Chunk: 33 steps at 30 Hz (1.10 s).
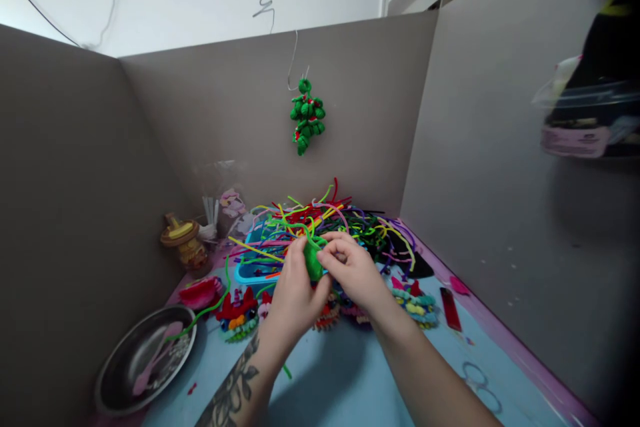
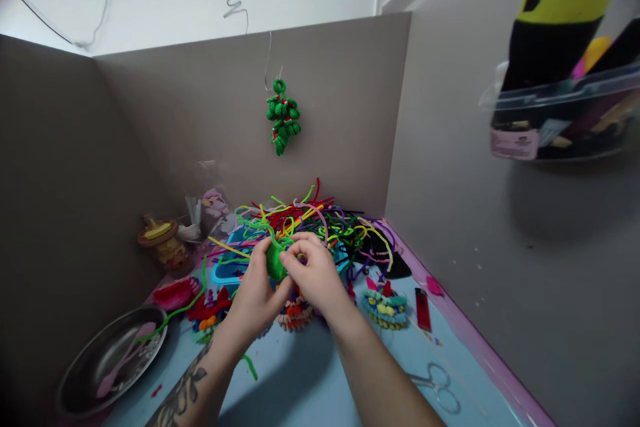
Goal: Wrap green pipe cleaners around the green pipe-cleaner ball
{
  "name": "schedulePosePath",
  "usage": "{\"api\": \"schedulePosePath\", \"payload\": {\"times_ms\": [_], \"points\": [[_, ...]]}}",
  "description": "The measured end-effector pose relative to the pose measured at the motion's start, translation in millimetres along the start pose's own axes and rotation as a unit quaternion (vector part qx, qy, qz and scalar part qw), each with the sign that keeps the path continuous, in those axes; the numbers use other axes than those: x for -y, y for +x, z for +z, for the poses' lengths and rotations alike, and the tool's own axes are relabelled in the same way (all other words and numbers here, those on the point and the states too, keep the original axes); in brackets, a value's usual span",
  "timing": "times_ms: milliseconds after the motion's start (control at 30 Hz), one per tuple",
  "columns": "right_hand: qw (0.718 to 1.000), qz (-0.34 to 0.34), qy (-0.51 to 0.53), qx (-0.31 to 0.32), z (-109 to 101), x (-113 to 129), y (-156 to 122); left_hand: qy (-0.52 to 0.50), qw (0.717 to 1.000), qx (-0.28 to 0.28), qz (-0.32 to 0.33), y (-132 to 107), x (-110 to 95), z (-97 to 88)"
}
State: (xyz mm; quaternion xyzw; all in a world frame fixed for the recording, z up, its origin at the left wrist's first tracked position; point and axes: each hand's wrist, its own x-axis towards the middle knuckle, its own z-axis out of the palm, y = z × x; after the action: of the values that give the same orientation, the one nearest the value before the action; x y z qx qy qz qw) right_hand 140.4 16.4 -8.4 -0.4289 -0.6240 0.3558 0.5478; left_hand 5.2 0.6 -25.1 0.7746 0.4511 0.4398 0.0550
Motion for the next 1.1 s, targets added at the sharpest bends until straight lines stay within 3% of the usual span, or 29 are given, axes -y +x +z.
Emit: {"api": "schedulePosePath", "payload": {"times_ms": [233,400,567,800,1000,1100], "points": [[1.000,-0.005,-0.005,-0.027,3,-5,3,0.013,0.996,-0.076,0.047,7,-2,-6.7],[0.988,0.039,0.125,-0.087,10,-19,7,0.090,0.988,-0.099,0.077,8,2,-8.3],[0.973,0.051,0.194,-0.117,13,-21,8,0.155,0.963,-0.149,0.165,6,7,-6.2],[0.985,0.042,0.119,-0.120,12,-19,5,0.119,0.953,-0.146,0.238,6,13,-9.8],[0.986,0.053,0.150,-0.057,12,-12,3,0.083,0.948,-0.158,0.264,1,23,-12.5],[0.988,0.047,0.131,-0.060,12,-11,3,0.077,0.947,-0.139,0.281,2,28,-13.2]]}}
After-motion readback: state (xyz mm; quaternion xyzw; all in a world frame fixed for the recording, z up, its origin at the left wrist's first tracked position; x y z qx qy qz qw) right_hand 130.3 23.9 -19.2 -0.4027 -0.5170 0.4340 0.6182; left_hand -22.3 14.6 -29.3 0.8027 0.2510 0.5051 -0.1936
